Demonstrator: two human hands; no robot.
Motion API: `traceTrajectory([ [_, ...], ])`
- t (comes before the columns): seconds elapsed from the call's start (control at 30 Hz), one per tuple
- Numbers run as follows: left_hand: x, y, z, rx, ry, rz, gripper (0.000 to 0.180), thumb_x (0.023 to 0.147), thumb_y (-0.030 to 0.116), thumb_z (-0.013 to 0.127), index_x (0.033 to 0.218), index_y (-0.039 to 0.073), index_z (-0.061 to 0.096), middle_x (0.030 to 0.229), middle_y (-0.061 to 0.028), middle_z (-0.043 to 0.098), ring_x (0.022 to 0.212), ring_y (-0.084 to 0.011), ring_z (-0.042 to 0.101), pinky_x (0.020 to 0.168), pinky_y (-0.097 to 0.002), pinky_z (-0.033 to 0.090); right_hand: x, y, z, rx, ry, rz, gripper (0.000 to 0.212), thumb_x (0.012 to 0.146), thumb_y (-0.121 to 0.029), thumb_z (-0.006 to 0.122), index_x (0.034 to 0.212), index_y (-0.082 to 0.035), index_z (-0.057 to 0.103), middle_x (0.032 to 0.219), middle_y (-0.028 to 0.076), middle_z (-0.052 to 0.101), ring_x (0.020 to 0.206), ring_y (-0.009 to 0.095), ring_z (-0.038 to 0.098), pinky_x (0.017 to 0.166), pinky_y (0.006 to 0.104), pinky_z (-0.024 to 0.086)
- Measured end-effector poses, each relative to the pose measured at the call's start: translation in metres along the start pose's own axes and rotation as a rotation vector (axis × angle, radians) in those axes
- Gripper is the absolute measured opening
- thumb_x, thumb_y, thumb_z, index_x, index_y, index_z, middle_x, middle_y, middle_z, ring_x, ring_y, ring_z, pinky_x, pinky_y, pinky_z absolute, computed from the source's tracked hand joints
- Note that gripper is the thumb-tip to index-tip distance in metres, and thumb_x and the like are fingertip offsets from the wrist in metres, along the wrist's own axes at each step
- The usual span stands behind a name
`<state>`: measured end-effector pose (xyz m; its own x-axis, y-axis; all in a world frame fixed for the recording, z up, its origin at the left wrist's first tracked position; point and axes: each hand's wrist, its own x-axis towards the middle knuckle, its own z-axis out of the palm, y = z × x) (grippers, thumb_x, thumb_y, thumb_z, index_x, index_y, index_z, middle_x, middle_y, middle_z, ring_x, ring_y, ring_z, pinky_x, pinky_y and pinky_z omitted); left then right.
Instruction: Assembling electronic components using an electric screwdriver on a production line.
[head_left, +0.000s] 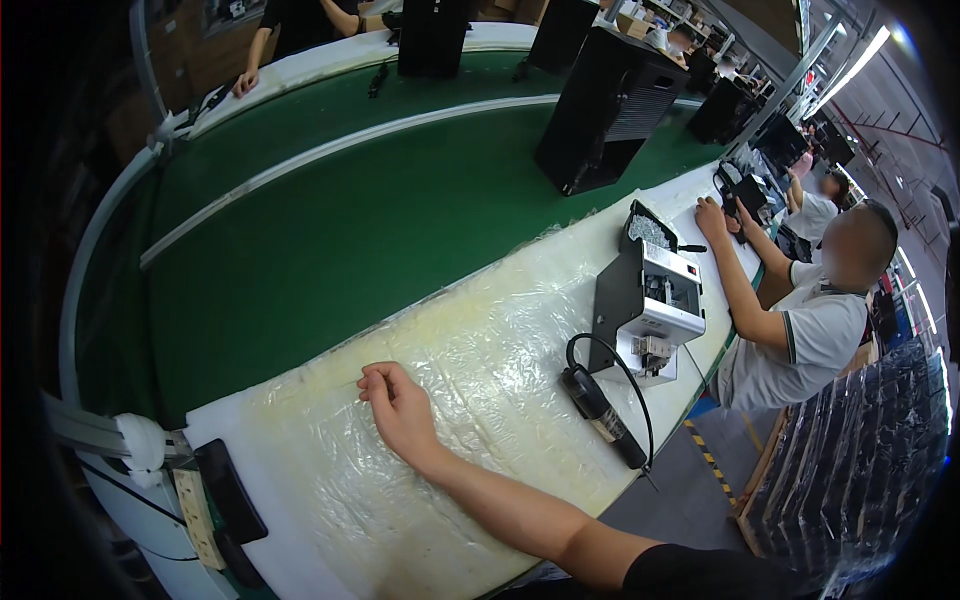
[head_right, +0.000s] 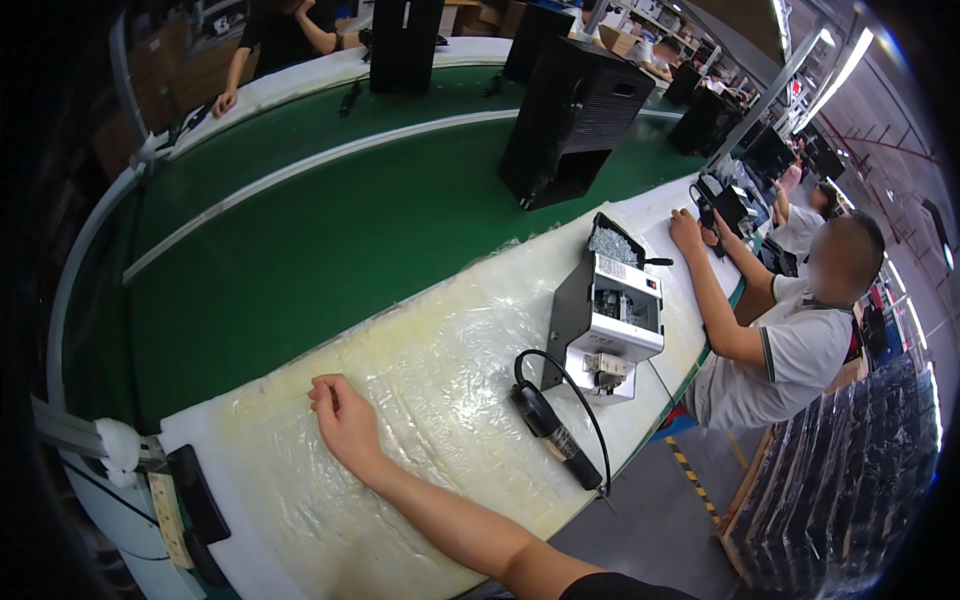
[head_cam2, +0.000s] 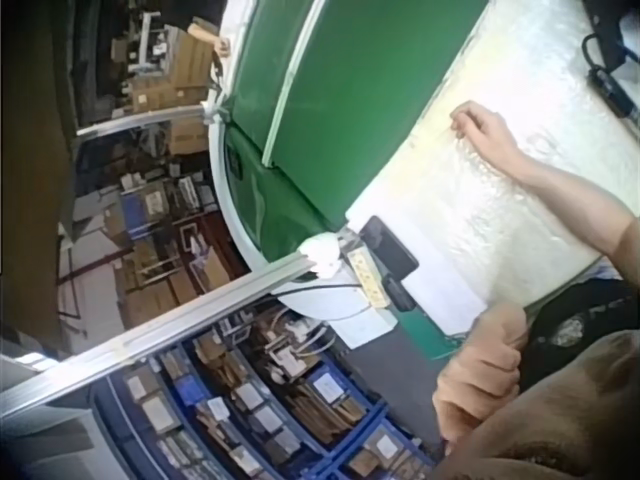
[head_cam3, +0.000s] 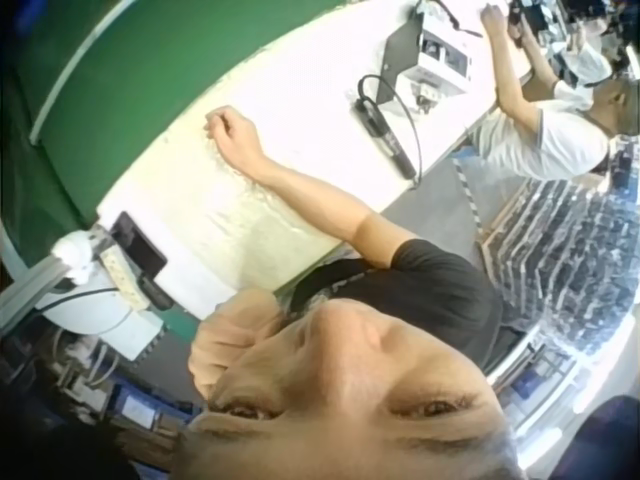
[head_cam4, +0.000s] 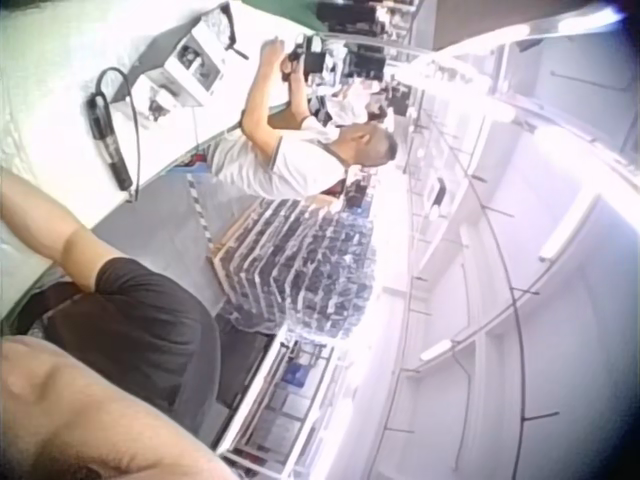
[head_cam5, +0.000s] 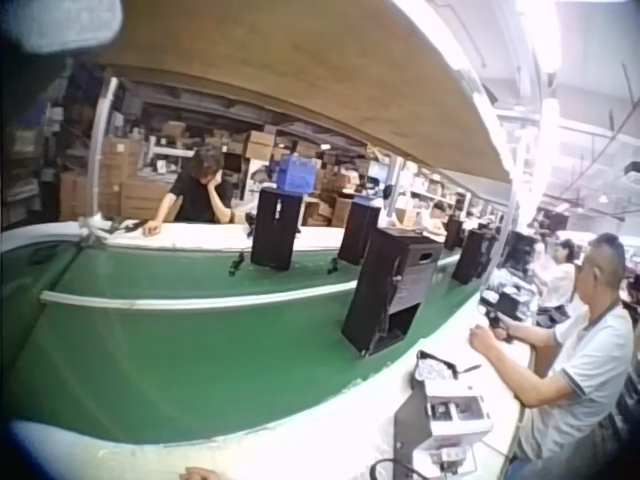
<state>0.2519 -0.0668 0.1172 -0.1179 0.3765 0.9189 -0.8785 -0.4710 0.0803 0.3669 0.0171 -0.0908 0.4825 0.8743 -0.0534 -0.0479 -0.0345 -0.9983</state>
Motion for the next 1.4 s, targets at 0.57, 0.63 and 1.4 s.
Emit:
traceTrajectory([
  [0.57,-0.008,0.002,0.004,0.100,0.023,-0.018,0.019,0.104,0.025,0.041,0.094,0.012,0.049,0.048,-0.0048,0.047,0.034,-0.0082,0.033,0.036,-0.0270,0.018,-0.001,0.000,0.000,0.002,-0.006,-0.005,0.021,0.103,-0.015,0.052,0.112,0.003,0.060,0.092,0.010,0.069,0.083,0.014,0.068,0.075,0.0273,0.053],
  [0.63,-0.006,0.003,0.004,0.143,0.018,-0.040,0.020,0.104,0.026,0.041,0.093,0.011,0.048,0.048,-0.0052,0.048,0.034,-0.0084,0.032,0.036,-0.0271,0.018,-0.001,0.003,-0.001,0.010,-0.004,-0.013,0.021,0.103,-0.015,0.052,0.112,0.003,0.060,0.092,0.010,0.070,0.082,0.014,0.068,0.074,0.0274,0.054],
  [1.4,-0.004,0.005,-0.001,-0.081,-0.075,-0.049,0.029,0.097,0.013,0.044,0.124,0.008,0.053,0.050,-0.0031,0.048,0.036,-0.0080,0.034,0.038,-0.0272,0.019,0.000,0.011,0.003,0.034,0.046,-0.061,0.020,0.100,-0.017,0.054,0.109,-0.002,0.063,0.087,0.011,0.071,0.075,0.020,0.069,0.068,0.0311,0.054],
])
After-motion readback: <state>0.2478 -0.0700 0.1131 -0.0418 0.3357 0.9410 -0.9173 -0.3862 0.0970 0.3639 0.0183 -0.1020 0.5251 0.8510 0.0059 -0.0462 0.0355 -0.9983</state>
